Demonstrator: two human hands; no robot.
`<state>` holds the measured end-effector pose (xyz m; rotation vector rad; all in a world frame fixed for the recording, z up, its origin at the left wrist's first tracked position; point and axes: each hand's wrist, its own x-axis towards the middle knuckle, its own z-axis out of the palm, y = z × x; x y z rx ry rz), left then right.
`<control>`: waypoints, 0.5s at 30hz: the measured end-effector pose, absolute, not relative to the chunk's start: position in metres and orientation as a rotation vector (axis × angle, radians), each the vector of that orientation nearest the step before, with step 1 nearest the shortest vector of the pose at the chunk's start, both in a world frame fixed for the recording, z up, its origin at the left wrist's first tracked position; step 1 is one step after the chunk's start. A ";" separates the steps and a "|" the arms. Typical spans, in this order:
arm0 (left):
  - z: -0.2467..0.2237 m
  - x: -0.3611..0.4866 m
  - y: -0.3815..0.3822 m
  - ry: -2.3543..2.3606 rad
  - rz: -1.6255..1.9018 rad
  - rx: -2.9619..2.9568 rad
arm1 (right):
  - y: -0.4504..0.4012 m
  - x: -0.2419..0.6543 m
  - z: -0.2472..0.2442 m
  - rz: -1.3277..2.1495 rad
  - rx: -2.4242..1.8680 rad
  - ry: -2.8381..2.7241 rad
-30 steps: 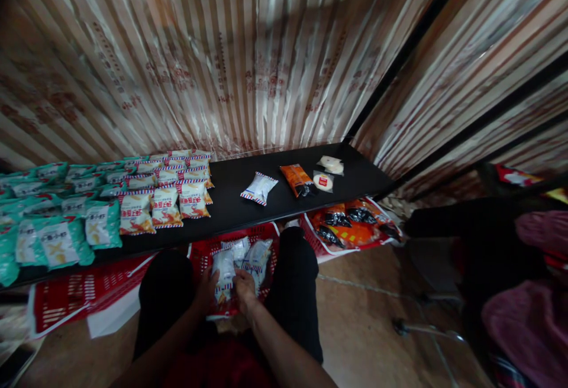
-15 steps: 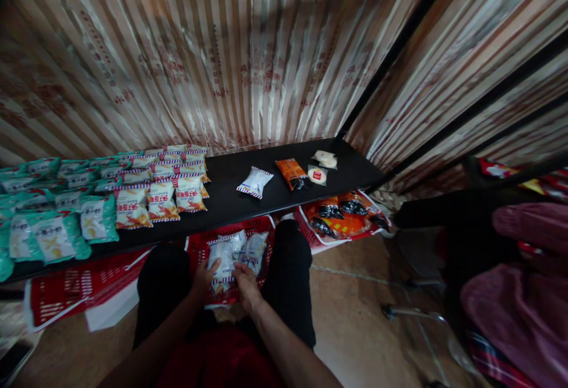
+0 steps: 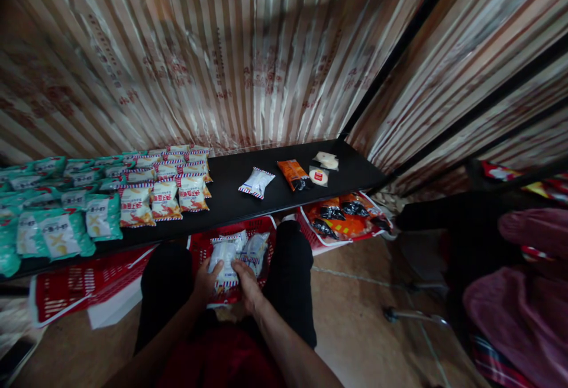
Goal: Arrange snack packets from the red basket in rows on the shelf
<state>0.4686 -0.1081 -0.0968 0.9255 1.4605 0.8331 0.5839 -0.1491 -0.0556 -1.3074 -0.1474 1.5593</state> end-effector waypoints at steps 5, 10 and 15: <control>-0.092 0.466 -0.110 1.453 0.780 1.012 | -0.148 0.579 -0.055 1.536 -1.306 -0.101; -0.086 0.468 -0.113 1.451 0.714 1.096 | -0.149 0.580 -0.063 1.515 -1.338 -0.128; -0.083 0.470 -0.116 1.479 0.641 1.163 | -0.147 0.582 -0.065 1.480 -1.404 -0.137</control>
